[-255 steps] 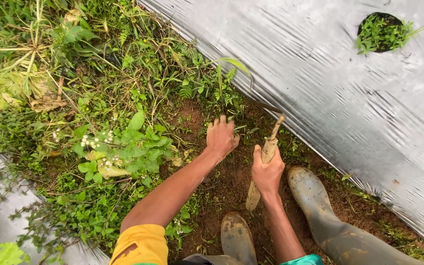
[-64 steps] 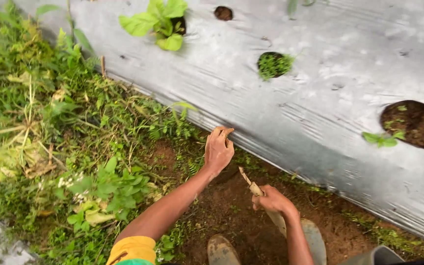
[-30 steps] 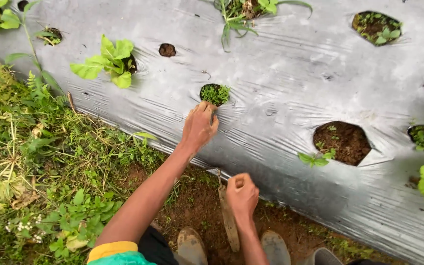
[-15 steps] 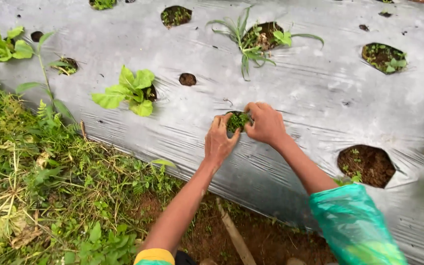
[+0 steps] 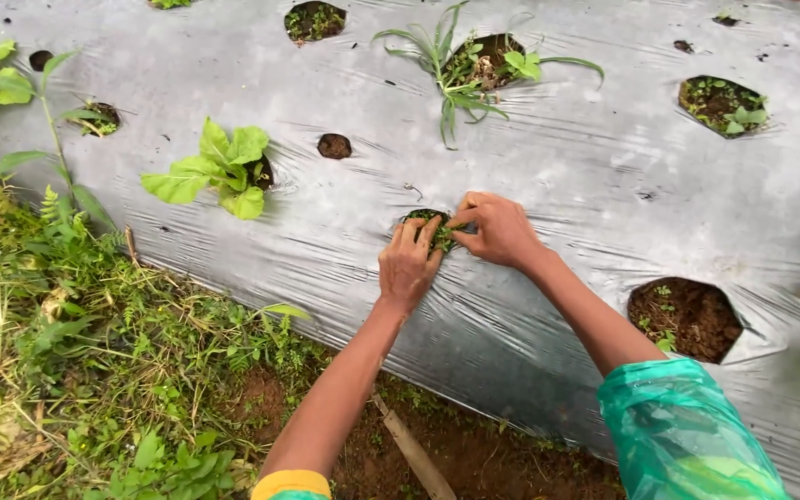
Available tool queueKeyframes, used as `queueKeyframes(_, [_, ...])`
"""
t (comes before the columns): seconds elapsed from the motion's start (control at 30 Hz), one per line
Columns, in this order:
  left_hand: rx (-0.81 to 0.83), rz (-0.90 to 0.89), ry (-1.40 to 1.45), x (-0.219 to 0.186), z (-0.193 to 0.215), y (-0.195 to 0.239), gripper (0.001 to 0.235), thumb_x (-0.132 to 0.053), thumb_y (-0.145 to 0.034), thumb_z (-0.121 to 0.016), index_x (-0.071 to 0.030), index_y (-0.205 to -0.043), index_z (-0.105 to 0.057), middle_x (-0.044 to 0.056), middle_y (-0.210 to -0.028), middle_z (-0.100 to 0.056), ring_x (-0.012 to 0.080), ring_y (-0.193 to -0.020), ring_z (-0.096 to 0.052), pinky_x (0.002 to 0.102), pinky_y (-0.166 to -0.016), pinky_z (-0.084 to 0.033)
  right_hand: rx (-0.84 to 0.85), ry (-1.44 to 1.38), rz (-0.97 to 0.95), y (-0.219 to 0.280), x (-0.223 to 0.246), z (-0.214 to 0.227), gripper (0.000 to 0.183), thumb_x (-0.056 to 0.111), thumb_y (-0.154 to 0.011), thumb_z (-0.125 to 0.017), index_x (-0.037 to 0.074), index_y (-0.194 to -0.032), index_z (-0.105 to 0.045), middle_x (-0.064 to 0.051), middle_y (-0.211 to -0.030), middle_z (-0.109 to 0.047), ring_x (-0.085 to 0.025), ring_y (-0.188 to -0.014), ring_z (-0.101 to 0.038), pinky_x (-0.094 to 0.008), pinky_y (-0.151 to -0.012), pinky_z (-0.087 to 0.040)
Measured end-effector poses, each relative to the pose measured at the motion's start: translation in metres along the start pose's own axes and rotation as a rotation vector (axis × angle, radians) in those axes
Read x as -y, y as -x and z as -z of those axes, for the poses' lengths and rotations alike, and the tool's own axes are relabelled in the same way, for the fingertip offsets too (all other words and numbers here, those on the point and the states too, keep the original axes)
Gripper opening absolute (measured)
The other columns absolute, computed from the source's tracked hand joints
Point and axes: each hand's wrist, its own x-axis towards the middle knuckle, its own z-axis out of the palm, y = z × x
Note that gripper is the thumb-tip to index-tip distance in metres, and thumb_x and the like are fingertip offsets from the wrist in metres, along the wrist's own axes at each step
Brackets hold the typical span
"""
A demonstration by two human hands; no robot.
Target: Weeding a garden bed by using a hand hoe to loosen soil and pulling weeds by hand from planting holes in plastic mulch.
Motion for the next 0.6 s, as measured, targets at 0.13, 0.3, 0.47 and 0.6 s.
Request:
queueKeyframes(0.13, [0.032, 0.008, -0.013, 0.000, 0.000, -0.002, 0.044, -0.031, -0.092, -0.074, -0.025, -0.134, -0.063, 0.002, -0.112, -0.059, 0.0198, -0.099, -0.064, 0.036, -0.066, -0.064, -0.001, -0.076, -0.060, -0.001, -0.006, -0.003, 0.011, 0.025, -0.079, -0.078, 0.027, -0.089, -0.083, 0.003, -0.085, -0.070, -0.025, -0.081, -0.070, -0.041, -0.077, -0.057])
queueKeyframes(0.3, [-0.097, -0.089, -0.020, 0.003, -0.003, 0.002, 0.045, -0.029, -0.087, -0.076, -0.024, -0.131, -0.065, 0.000, -0.106, -0.059, 0.0223, -0.100, -0.065, 0.039, -0.076, -0.063, 0.013, -0.173, -0.142, -0.002, -0.006, -0.005, 0.014, 0.029, -0.077, -0.081, 0.029, -0.091, -0.082, 0.001, -0.080, -0.070, -0.031, -0.078, -0.069, -0.046, -0.073, -0.056])
queueKeyframes(0.47, [-0.143, -0.105, -0.021, 0.009, -0.021, 0.006, 0.049, -0.027, -0.087, -0.078, -0.021, -0.134, -0.065, 0.002, -0.108, -0.060, 0.0240, -0.100, -0.066, 0.040, -0.084, -0.061, 0.016, -0.208, -0.143, -0.002, -0.003, -0.002, 0.015, 0.028, -0.078, -0.082, 0.029, -0.093, -0.082, 0.000, -0.083, -0.073, -0.031, -0.078, -0.070, -0.045, -0.072, -0.055])
queueKeyframes(0.6, [-0.162, -0.057, 0.094, 0.008, -0.023, 0.006, 0.059, -0.020, -0.085, -0.082, -0.012, -0.140, -0.062, 0.011, -0.113, -0.061, 0.0330, -0.103, -0.068, 0.048, -0.092, -0.059, 0.019, -0.278, -0.164, -0.002, -0.005, -0.002, 0.017, 0.029, -0.079, -0.083, 0.028, -0.096, -0.082, -0.001, -0.084, -0.074, -0.030, -0.077, -0.070, -0.043, -0.072, -0.054])
